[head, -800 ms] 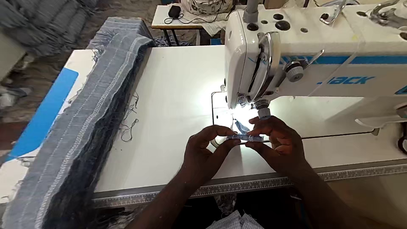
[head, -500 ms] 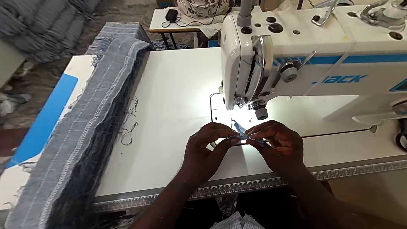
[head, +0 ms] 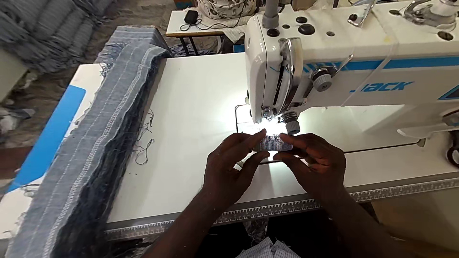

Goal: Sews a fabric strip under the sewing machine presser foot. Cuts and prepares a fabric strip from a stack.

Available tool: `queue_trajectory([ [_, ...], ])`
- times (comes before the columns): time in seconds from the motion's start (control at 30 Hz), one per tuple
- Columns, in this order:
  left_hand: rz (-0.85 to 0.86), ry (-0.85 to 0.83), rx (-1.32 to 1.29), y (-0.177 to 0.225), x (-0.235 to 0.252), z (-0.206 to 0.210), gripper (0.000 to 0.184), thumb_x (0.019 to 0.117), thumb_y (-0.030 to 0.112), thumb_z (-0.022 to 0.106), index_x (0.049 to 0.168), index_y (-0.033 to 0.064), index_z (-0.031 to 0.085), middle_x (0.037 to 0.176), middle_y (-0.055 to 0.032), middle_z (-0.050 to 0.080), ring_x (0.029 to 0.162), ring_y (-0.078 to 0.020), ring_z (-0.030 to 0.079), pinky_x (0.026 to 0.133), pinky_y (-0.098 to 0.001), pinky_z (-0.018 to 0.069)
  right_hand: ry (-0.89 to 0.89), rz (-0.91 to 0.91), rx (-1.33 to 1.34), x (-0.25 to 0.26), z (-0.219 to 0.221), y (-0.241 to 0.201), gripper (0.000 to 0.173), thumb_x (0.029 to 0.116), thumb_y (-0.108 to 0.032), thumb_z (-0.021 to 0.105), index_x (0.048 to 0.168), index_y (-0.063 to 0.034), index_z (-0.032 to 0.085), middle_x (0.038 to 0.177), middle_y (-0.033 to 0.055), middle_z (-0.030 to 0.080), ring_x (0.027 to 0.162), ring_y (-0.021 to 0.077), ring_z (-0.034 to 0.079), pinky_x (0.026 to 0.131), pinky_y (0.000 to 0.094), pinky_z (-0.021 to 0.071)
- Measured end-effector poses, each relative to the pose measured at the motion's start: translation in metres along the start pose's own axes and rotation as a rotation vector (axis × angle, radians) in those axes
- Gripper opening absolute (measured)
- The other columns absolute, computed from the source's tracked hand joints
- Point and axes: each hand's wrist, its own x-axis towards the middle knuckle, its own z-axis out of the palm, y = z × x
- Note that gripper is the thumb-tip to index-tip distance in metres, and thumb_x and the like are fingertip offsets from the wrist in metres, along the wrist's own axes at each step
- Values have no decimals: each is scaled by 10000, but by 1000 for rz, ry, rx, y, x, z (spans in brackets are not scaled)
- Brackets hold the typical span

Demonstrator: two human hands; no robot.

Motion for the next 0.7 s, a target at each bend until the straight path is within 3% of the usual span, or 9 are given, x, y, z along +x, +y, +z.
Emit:
queue_trajectory([
  [0.07,68,41,77,-4,-1,1,277,951,87,715,1222,34,734,1050,-41,705,932,-76,673,799,-215,582,19,-54,-53,0,1,2,288,855,-22,813,1132,26,751,1037,88,725,907,131,738,787,269,665],
  [0.17,71,31,40,-2,1,1,114,934,42,691,1009,69,774,1046,-47,666,971,-107,649,807,-238,574,48,-135,-67,-1,2,7,121,846,-26,808,964,-20,785,1003,77,718,969,143,713,819,271,635],
  [0.2,39,-13,-27,-3,2,0,109,934,53,679,998,79,763,1098,-50,627,1054,-141,623,872,-273,565,24,-150,-34,-1,2,9,86,845,-33,800,925,-28,770,1034,84,694,1036,174,696,876,305,630],
  [0.27,-23,-59,-192,-8,3,0,91,920,59,706,992,78,757,1206,-74,675,1220,-228,631,1015,-376,572,-55,-149,49,0,-1,13,76,870,-72,782,865,-50,710,1101,93,676,1150,224,643,967,362,585],
  [0.4,-94,54,-365,-9,-2,8,136,863,-8,776,989,39,759,1029,-87,754,1047,-270,727,949,-425,618,-184,-95,295,2,-2,18,82,955,-91,692,895,-81,636,1147,89,735,1244,276,623,1115,451,466],
  [0.57,-103,162,-341,-12,-9,15,163,839,0,801,981,62,750,1043,-68,751,1069,-252,719,963,-419,608,-243,-81,358,2,-3,22,51,960,-99,688,925,-90,652,1115,62,747,1256,267,610,1119,425,454],
  [0.63,-118,214,-268,-13,-8,15,183,832,88,831,965,124,710,1049,-15,728,1079,-198,680,930,-360,566,-267,-84,354,3,-3,22,72,968,-119,685,912,-92,651,1137,62,740,1278,269,594,1129,428,446],
  [0.7,-52,236,-240,-13,-5,16,79,857,78,810,912,108,763,968,-13,756,1045,-209,680,956,-388,537,-283,-94,335,5,-4,21,91,977,-134,678,902,-94,645,1146,60,730,1284,264,587,1133,425,442],
])
